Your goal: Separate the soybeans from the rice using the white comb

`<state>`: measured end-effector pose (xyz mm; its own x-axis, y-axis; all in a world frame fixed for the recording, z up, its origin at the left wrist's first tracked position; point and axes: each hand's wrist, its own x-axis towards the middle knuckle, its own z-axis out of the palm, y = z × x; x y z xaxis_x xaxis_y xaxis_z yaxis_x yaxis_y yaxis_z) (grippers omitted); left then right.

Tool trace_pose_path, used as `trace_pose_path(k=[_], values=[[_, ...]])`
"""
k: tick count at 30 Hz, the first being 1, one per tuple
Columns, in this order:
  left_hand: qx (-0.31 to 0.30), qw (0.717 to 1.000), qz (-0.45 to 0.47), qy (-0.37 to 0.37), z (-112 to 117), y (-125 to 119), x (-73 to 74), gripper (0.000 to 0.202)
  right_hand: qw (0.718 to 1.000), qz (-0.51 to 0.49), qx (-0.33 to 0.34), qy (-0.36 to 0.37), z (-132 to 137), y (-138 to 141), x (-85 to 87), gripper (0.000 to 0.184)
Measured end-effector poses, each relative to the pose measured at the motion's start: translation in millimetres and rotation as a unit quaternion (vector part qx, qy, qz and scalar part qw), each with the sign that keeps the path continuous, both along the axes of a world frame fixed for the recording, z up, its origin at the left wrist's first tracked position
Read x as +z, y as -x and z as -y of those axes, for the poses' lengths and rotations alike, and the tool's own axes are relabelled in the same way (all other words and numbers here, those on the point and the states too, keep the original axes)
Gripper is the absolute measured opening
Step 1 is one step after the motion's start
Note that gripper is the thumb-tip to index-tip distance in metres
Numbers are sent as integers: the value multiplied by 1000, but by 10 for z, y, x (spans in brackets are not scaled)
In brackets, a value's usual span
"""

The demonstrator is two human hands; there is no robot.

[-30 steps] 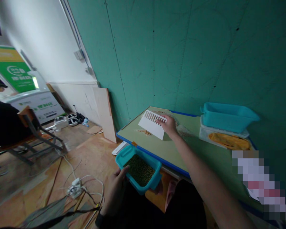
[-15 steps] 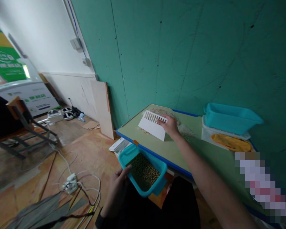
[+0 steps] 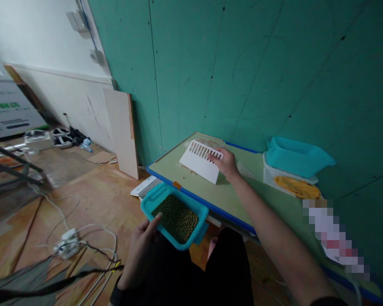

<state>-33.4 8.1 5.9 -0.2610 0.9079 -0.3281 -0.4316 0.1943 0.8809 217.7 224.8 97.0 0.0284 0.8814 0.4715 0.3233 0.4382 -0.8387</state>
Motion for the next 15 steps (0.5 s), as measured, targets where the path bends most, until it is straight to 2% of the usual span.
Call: trace_pose_path(k=[5, 9, 15], values=[[-3, 999, -9, -49, -54, 69, -88, 42, 1000, 0, 5, 18, 8, -9, 5, 44], [-20, 998, -23, -49, -15, 120, -152, 47, 1000, -5, 14, 25, 22, 2, 3, 45], [-59, 997, -10, -47, 63, 44, -128, 52, 999, -13, 26, 29, 31, 37, -16, 46]])
